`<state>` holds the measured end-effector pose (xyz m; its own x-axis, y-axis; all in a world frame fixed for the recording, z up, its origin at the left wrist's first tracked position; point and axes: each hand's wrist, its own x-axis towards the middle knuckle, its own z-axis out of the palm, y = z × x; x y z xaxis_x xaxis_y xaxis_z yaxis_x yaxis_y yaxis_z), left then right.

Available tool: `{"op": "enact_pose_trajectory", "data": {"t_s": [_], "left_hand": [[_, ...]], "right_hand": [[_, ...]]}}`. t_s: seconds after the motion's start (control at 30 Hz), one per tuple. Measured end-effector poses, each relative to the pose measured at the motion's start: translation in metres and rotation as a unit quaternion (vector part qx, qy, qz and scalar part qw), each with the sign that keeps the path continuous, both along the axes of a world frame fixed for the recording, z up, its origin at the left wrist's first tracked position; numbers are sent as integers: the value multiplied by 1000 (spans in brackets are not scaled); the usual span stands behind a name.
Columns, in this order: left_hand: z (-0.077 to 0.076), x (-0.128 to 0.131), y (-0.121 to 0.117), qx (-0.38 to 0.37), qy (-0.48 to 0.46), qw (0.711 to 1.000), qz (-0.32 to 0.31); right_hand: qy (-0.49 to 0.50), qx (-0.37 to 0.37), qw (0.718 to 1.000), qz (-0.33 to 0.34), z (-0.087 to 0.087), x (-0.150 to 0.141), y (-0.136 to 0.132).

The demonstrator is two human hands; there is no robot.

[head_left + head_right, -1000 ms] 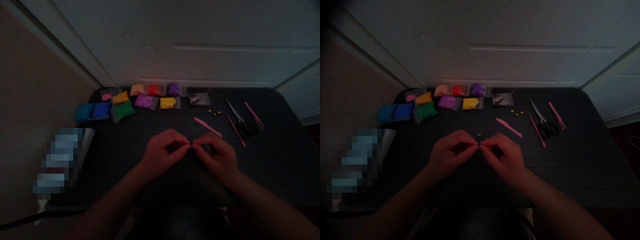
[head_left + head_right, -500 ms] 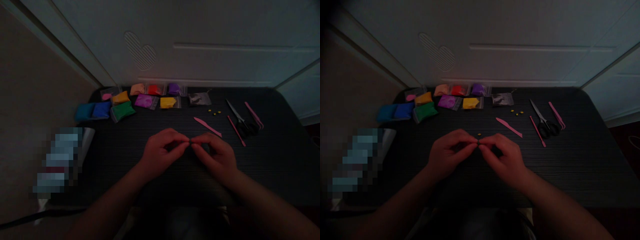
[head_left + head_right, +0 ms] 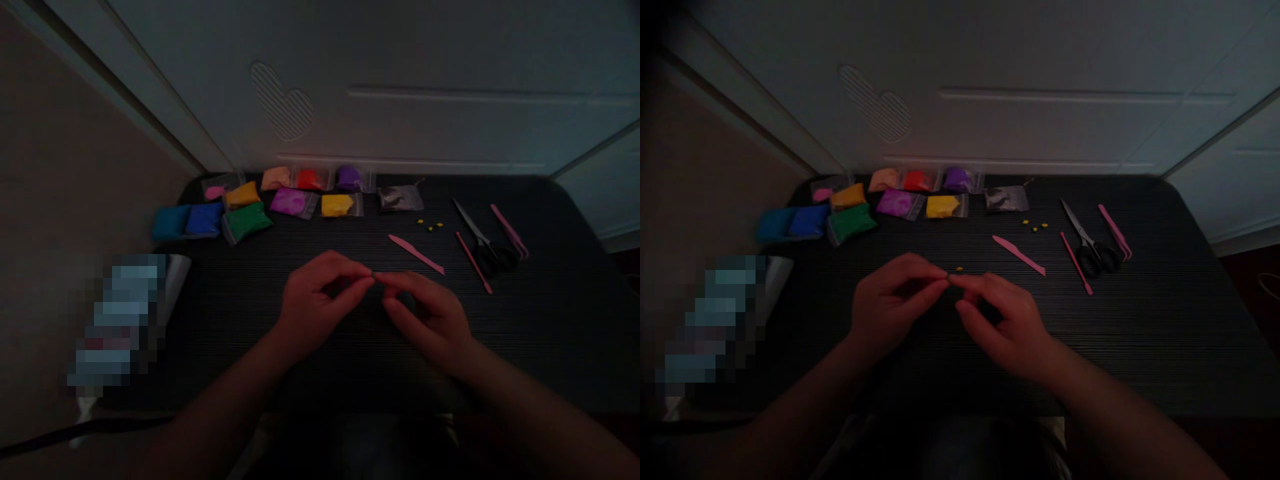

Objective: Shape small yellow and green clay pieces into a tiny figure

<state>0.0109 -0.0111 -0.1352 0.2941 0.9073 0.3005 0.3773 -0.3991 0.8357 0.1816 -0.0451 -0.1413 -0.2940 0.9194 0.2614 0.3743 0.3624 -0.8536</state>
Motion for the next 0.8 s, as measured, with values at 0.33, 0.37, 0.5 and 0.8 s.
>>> {"op": "enact_pose_trajectory", "data": {"t_s": [0.33, 0.37, 0.5, 0.8], "left_hand": [[0, -1, 0, 12, -4, 1000, -3], [1, -1, 1, 14, -5, 1000, -2], [1, -1, 1, 12, -3, 1000, -6], [-1, -1, 1, 33, -1, 999, -17]], "right_hand": [[13, -10, 1000, 16, 0, 1, 1], [16, -9, 1000, 19, 0, 1, 1], [21, -11, 1000, 19, 1, 1, 0], [18, -14, 999, 23, 1, 4, 1]]}}
